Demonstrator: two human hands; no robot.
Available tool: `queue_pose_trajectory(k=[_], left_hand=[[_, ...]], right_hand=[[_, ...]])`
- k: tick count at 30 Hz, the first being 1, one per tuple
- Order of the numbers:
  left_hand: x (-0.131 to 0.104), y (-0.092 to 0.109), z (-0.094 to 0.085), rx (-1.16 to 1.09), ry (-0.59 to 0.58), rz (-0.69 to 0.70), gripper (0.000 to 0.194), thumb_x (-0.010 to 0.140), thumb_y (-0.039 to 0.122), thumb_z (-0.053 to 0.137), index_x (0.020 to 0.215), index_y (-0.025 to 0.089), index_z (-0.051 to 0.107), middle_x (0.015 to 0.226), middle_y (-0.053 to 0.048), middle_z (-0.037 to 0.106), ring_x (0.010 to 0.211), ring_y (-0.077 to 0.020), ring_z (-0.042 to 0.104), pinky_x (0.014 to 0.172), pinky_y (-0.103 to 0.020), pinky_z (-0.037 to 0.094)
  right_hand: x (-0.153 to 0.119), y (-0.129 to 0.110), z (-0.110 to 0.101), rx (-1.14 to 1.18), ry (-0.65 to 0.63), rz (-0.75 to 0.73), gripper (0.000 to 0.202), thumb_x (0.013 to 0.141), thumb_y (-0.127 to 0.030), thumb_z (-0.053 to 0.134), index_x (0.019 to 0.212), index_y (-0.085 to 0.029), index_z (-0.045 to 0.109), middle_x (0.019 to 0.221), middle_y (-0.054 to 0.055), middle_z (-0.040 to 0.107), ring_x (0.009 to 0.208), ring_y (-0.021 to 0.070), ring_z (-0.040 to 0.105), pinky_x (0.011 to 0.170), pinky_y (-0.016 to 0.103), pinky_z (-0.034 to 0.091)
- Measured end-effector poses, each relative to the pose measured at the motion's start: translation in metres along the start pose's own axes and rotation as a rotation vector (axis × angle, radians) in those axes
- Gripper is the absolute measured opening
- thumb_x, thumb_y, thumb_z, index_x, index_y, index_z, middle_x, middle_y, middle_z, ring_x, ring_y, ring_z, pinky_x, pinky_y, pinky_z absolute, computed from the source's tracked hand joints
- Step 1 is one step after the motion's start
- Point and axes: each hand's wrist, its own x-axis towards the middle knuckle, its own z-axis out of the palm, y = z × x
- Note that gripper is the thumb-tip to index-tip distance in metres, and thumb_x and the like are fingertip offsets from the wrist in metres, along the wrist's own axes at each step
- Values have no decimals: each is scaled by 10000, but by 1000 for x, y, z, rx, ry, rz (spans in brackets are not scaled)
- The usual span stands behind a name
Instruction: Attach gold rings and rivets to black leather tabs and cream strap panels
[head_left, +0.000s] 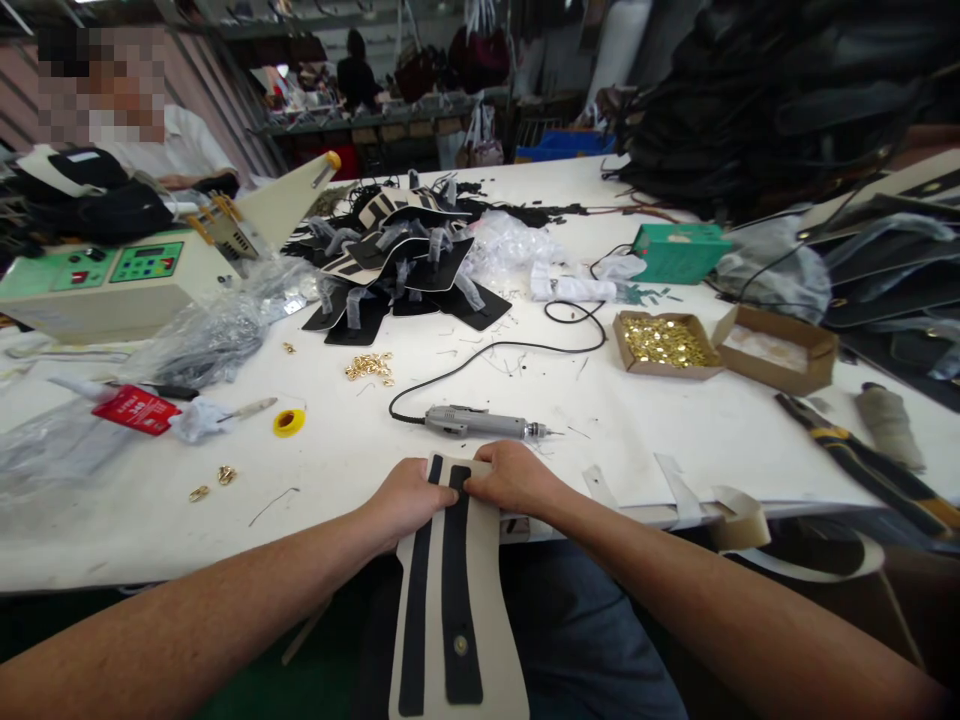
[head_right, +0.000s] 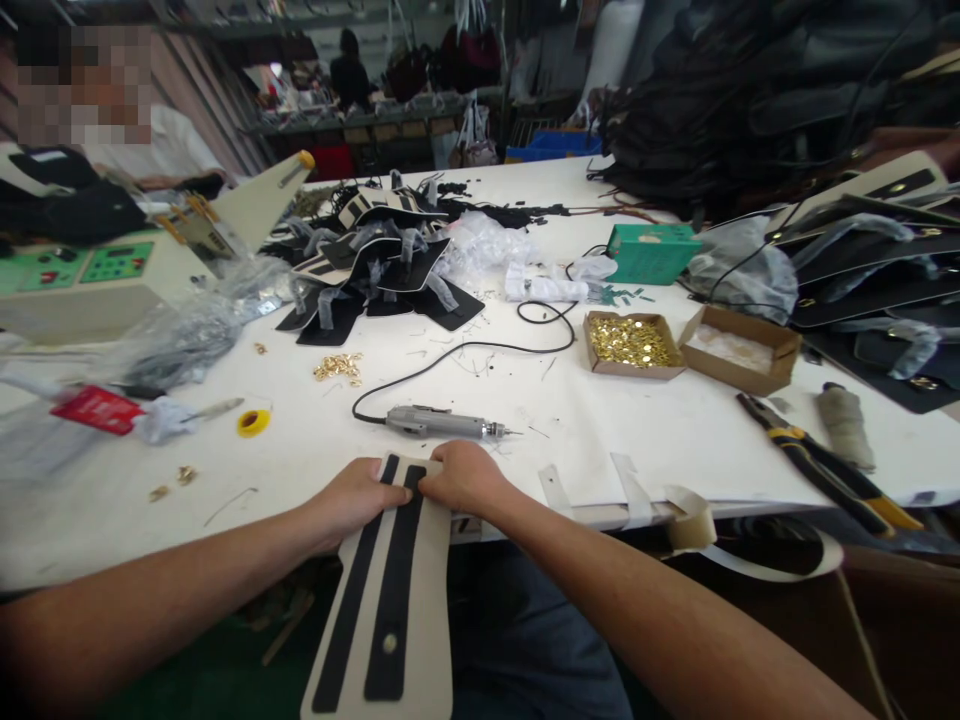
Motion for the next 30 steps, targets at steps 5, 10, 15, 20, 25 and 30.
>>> queue_pose_trajectory(k=[5,10,15,20,25,30], left_hand=[[-8,-2,0,164,109,128,285,723,244,768,1005,208,744,931,-61,795,882,-290,736,811,-383,549],[-16,-17,2,410,372,381,707,777,306,791,1449,249,577,1372,-120,643,1212,-326,641,1040,-502,521],[-8,-40,6,582,342,853,234,902,266,698,1120,277,781,1375,-90,669,1301,-311,589,1120,-520,502],[19,-69,5,595,377,938,234,897,435,715,1069,312,814,1286,-56,755,1211,-328,664,1055,-524,558],[42,-94,1,644,413,1015,245,883,464,704,1088,387,815,1288,11,773,1197,-320,705,1000,-500,616],[62,-113,-2,647,431,1121,251,837,444,743,1079,443,810,1252,56,792,1143,-322,742,928,-487,652]], right_hand=[[-1,3,4,14,15,19,181,737,-314,709,853,-205,796,761,56,750,716,216,662,593,283,392],[-1,3,4,-10,13,-9,223,748,-342,705,886,-201,809,807,80,769,754,236,683,605,291,405],[-8,0,0,-34,18,32,272,736,-355,705,944,-231,831,853,72,796,793,243,709,602,280,434],[-8,1,0,-70,-15,40,331,732,-455,729,988,-277,839,902,49,815,842,263,733,597,280,453],[-22,14,2,-11,80,-29,471,729,-535,770,1139,-305,800,1039,34,814,960,278,737,739,312,528],[-54,72,-31,65,508,-88,263,847,-392,734,1073,-271,789,1015,-10,801,832,149,719,752,236,510]])
